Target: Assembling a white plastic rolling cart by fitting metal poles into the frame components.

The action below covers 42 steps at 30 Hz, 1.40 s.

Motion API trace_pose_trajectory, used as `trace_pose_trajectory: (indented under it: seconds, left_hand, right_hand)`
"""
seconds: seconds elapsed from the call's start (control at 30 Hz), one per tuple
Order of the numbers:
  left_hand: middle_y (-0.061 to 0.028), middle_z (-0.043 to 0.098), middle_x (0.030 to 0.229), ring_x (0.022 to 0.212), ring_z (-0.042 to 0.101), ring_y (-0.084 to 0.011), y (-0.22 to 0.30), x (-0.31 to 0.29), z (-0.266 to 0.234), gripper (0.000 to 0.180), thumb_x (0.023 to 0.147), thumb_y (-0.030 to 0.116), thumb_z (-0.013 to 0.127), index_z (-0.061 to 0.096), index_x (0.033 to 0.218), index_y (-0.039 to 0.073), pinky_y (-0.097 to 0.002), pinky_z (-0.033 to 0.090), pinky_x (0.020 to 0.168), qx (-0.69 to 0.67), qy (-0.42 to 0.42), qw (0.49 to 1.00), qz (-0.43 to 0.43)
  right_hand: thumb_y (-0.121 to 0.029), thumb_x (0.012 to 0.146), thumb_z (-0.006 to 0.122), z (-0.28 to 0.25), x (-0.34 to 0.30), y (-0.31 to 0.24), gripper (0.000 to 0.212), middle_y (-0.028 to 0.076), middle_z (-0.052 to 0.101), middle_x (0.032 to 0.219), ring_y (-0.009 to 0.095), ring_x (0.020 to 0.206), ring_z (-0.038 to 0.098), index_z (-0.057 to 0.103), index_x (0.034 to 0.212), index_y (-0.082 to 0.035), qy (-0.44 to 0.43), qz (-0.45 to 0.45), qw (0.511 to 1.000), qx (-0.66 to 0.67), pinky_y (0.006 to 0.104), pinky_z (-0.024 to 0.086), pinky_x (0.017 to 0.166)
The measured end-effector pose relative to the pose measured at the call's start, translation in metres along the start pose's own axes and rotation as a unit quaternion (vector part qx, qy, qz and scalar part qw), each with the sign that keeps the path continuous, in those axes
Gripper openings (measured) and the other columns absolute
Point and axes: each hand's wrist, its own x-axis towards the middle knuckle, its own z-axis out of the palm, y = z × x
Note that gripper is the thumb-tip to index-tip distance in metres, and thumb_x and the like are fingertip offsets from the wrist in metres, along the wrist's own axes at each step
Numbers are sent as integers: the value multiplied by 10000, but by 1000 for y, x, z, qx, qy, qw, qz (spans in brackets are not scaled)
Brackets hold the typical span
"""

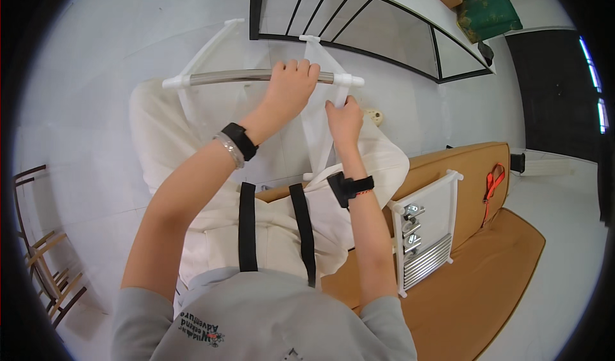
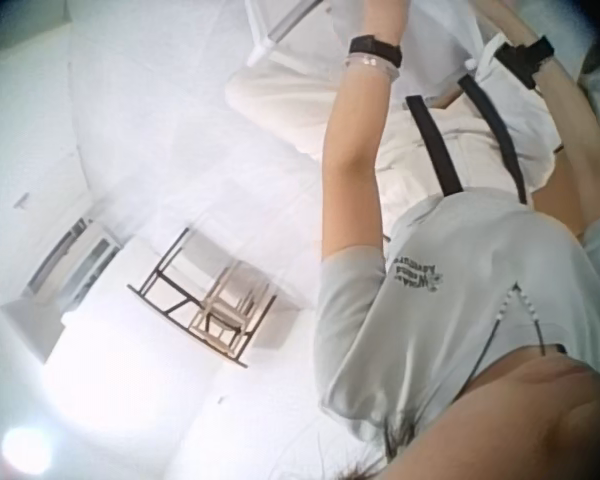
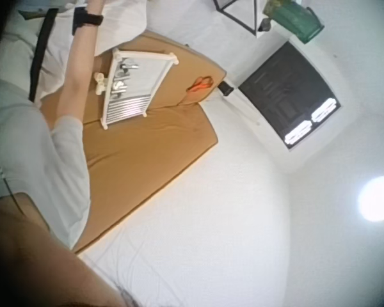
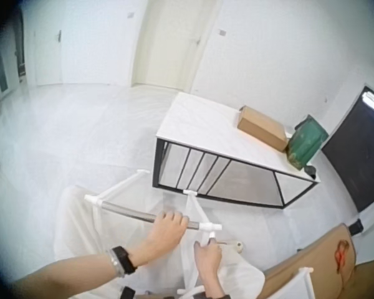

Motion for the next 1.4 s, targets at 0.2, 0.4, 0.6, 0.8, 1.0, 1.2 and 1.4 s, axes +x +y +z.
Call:
trace_pose_trajectory:
  seconds: [0.2, 0.4, 0.6, 0.8, 1.0, 1.2, 1.4]
  left_hand:
    - [-23, 510, 628, 589, 558, -192, 4, 26, 23, 262, 661, 228, 665, 462, 758, 92, -302, 415, 504, -74, 27, 997, -8]
    - [-43, 559, 548, 499, 576, -214, 2, 53, 35, 282, 671, 294, 679, 481, 683, 93, -305, 424, 432, -80, 18, 995, -51]
    - [-50, 562, 544, 491, 577, -222, -5, 58, 42, 258, 677, 276, 673, 496, 652, 90, -304, 434, 433, -27, 25, 999, -30]
    - [-60, 570, 556, 500, 581, -231, -9, 68, 36, 230, 690, 262, 661, 530, 683, 72, -314, 434, 434, -52, 12, 998, -21]
    - [-70, 573, 560, 509, 582, -240, -3, 70, 27, 196, 714, 264, 633, 563, 704, 81, -333, 437, 440, -64, -28, 997, -23]
    - [-64, 581, 579, 541, 590, -250, 2, 71, 26, 194, 731, 285, 607, 575, 735, 94, -356, 445, 463, -72, -64, 995, -14]
    - [-70, 600, 703, 638, 597, -250, 5, 69, 20, 174, 738, 239, 595, 557, 821, 91, -355, 462, 525, -91, -121, 988, -10]
  right_hand:
    - [-172, 703, 618, 10, 7, 20, 291, 218, 623, 822, 368, 820, 598, 572, 901, 37, -1, 47, 989, 142, 415, 452, 753]
    - [-171, 723, 608, 9, 26, 21, 285, 230, 620, 819, 382, 791, 601, 566, 912, 38, 32, 0, 993, 116, 410, 465, 721]
    - [-199, 754, 590, 14, 41, 11, 247, 227, 608, 733, 412, 720, 582, 559, 845, 29, 68, 4, 994, 86, 443, 449, 677]
    - [-144, 726, 564, 20, 47, 19, 204, 189, 612, 686, 358, 655, 604, 531, 871, -4, 108, -55, 993, -11, 434, 474, 612]
    - [-135, 716, 562, 20, 42, 28, 212, 191, 611, 677, 350, 640, 603, 526, 881, -6, 110, -60, 992, 19, 423, 476, 607]
    - [-136, 725, 563, 25, 32, 30, 216, 176, 609, 675, 337, 622, 601, 514, 893, -10, 149, -33, 988, 5, 408, 476, 587]
    - [-147, 731, 570, 24, 28, 31, 193, 170, 602, 666, 335, 621, 599, 505, 865, -23, 146, -9, 989, 10, 401, 475, 578]
